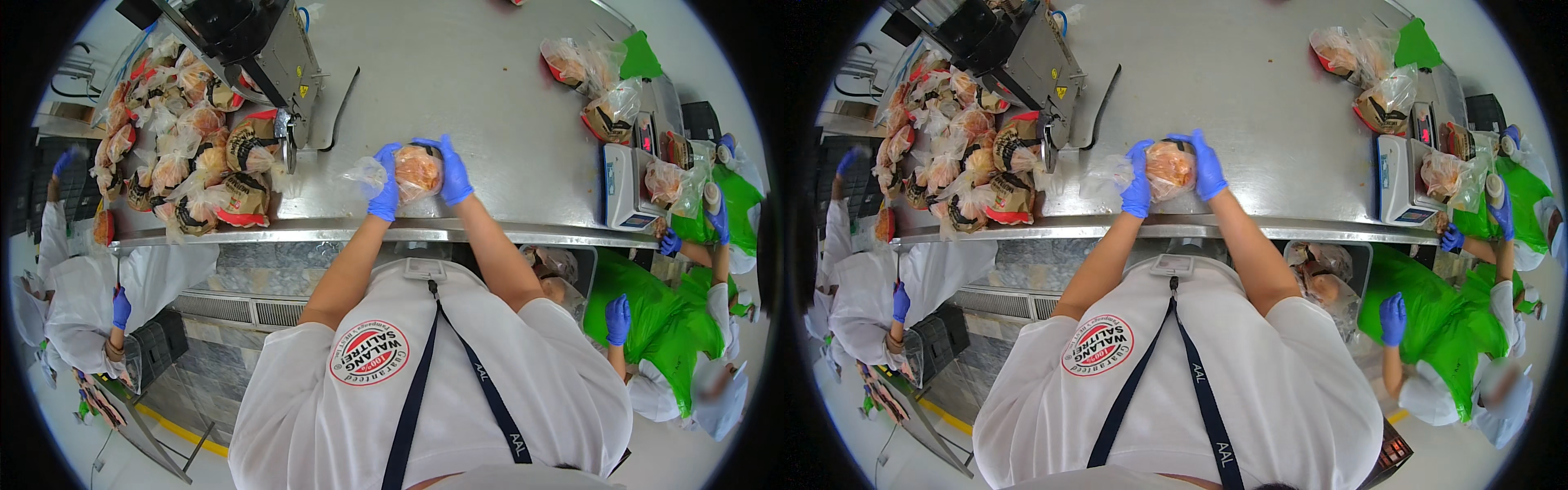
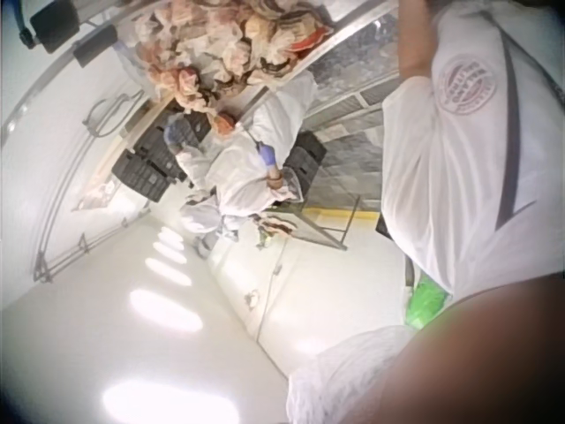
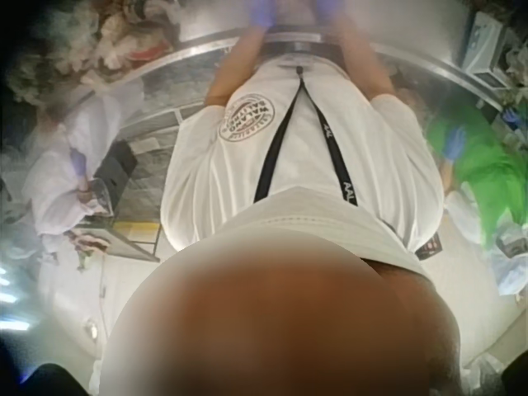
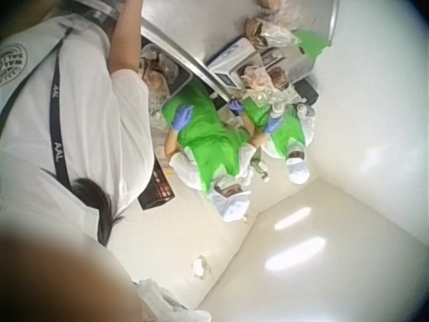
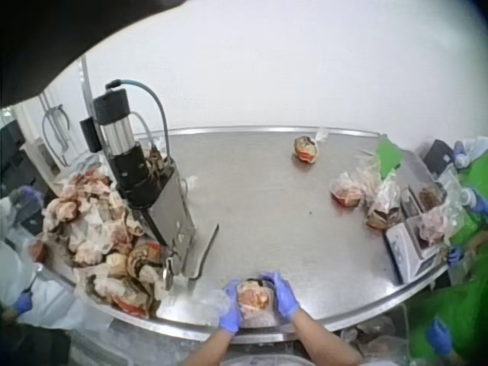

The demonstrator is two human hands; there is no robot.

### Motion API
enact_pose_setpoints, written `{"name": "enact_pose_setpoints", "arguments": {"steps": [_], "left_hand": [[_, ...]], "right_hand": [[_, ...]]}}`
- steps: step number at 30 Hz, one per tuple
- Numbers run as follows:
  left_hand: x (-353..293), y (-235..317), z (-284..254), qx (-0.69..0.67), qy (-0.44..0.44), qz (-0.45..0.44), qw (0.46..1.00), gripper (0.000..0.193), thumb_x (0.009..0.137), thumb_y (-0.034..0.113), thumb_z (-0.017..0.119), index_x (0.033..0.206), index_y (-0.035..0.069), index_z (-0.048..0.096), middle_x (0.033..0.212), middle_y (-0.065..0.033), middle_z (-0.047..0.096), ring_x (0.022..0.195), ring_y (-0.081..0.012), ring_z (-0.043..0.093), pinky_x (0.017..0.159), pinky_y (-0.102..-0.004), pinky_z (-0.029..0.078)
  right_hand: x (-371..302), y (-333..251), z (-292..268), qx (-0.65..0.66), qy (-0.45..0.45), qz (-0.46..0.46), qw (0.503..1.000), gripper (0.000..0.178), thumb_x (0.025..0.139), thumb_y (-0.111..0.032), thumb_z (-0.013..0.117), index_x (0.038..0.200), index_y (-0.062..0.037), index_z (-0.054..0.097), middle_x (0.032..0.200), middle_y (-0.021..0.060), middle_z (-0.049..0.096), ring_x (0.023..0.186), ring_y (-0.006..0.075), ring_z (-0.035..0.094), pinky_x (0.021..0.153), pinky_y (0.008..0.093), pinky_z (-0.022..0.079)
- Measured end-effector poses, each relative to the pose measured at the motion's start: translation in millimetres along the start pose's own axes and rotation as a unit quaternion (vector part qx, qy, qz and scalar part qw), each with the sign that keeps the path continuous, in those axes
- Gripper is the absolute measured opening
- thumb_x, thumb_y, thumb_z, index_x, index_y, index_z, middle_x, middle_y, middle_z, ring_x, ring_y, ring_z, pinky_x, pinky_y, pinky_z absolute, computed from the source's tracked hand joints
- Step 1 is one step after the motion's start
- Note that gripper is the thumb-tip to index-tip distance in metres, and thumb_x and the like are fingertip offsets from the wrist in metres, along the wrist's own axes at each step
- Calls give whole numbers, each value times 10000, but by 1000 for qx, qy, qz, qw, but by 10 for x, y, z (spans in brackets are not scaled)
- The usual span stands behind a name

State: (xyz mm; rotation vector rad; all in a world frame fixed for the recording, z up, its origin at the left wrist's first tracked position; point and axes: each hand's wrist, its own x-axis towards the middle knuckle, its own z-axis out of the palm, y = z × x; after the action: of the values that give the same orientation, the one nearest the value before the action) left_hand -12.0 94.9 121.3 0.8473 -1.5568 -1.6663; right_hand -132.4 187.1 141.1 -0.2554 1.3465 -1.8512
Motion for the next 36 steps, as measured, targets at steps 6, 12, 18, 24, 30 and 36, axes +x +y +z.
{"name": "enact_pose_setpoints", "arguments": {"steps": [6, 12, 18, 24, 30, 36], "left_hand": [[13, -1, 28, -89, -20, 2, 996, 344, 950, 292, 415, 1043, 9, 588, 1050, -93, 591, 983, -183, 548, 890, -307, 419], [-192, -307, 23, -222, -6, -97, 970, 394, 961, 357, 356, 1118, 41, 532, 1080, -78, 559, 1026, -177, 513, 933, -311, 393], [-269, -421, -54, -347, 16, -170, 922, 445, 962, 418, 324, 1189, 64, 468, 1128, -77, 531, 1030, -184, 509, 923, -316, 406], [-255, -515, -70, -395, -2, -202, 896, 442, 959, 420, 342, 1170, 65, 496, 1121, -77, 540, 1033, -184, 512, 927, -322, 409], [-171, -506, 67, -150, -78, -33, 985, 382, 958, 343, 378, 1147, 44, 521, 1134, -102, 550, 1045, -213, 520, 934, -327, 405], [-401, 68, 105, -19, -68, 51, 996, 263, 888, 187, 473, 1101, 58, 556, 1126, -115, 561, 1068, -248, 527, 953, -337, 399]], "right_hand": [[-159, -296, 408, -349, -12, -264, 899, 269, 893, -252, 507, 999, -53, 653, 959, 113, 642, 882, 228, 610, 798, 320, 478], [-311, -136, 537, -555, 43, -316, 768, 185, 835, -167, 536, 938, -86, 667, 927, 108, 642, 829, 287, 600, 714, 363, 495], [-338, -73, 706, -573, 36, -326, 751, 183, 830, -158, 535, 937, -85, 664, 937, 103, 638, 822, 281, 602, 719, 360, 495], [-359, 28, 653, -546, 33, -357, 757, 182, 837, -143, 527, 938, -58, 653, 946, 120, 634, 831, 277, 606, 742, 357, 494], [-375, -47, 383, -470, 55, -267, 839, 216, 845, -159, 540, 1007, -60, 643, 958, 139, 631, 868, 280, 600, 776, 370, 483], [-582, -230, 465, -583, 46, -314, 748, 224, 831, -194, 569, 1005, -91, 664, 958, 121, 632, 848, 281, 588, 748, 366, 482]]}}
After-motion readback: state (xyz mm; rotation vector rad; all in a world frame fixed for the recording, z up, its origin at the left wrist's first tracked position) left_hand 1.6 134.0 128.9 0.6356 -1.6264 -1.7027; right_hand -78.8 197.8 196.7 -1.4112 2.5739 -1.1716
